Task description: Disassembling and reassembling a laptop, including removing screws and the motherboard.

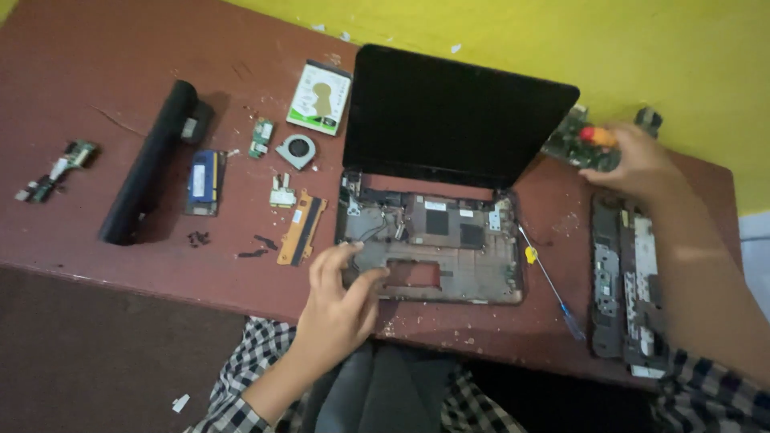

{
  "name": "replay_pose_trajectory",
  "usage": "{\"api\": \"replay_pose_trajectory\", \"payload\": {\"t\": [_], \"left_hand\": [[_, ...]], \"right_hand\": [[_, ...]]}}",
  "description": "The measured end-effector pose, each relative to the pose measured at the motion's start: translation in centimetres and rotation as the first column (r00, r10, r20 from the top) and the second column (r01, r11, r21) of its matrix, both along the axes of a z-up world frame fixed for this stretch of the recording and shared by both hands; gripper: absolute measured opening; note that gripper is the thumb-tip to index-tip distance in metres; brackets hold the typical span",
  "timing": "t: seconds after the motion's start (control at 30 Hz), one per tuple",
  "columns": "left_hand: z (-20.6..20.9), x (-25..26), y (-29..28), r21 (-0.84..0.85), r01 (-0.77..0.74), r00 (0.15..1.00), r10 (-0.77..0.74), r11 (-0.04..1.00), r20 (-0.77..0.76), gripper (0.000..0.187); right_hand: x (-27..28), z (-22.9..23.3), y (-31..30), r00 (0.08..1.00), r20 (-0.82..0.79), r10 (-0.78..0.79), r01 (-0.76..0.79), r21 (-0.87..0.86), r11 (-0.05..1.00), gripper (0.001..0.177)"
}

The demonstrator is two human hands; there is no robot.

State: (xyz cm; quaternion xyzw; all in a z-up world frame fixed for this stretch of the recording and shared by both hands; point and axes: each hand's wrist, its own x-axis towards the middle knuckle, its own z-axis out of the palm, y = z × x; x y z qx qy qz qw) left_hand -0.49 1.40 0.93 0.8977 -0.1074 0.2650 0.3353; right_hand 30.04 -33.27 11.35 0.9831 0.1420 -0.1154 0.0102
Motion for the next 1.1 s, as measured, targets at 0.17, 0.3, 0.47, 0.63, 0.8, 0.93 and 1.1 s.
{"api": "replay_pose_trajectory", "payload": {"t": [0.17,0.3,0.47,0.63,0.8,0.93,1.1], "left_hand": [[1.1,0.4,-0.5,0.085,-0.075,0.997,0.073,0.994,0.029,0.025],[0.8,0.3,-0.6,0.154,-0.080,0.996,0.085,0.985,-0.022,0.036],[0.7,0.4,-0.9,0.209,-0.145,0.988,0.152,0.967,-0.018,0.040],[0.4,0.7,-1.2,0.196,-0.167,0.985,0.174,0.966,-0.019,0.045],[1.5,1.5,-0.2,0.174,-0.105,0.993,0.114,0.979,-0.043,0.045],[1.4,1.8,1.3,-0.029,-0.037,0.960,0.027,0.999,-0.280,0.044],[2.8,2.6,2.7,-0.199,-0.010,0.888,-0.083,0.980,-0.453,0.046]], "right_hand": [[-8.1,5.7,3.2,0.983,0.091,-0.158,0.128,0.267,0.955,0.054],[-7.2,2.0,-5.8,0.866,0.462,0.190,-0.303,0.184,0.935,0.061],[-15.8,2.9,-4.1,0.848,0.529,0.023,-0.434,0.669,0.603,0.066],[-23.6,2.2,0.0,0.858,0.509,-0.070,-0.355,0.685,0.637,0.079],[-25.0,-0.6,6.6,0.876,0.455,0.159,-0.453,0.665,0.594,0.032],[-25.8,-2.8,9.5,0.896,0.288,0.339,-0.443,0.518,0.731,0.041],[-25.7,-4.2,11.9,0.871,0.188,0.453,-0.490,0.376,0.787,0.025]]}}
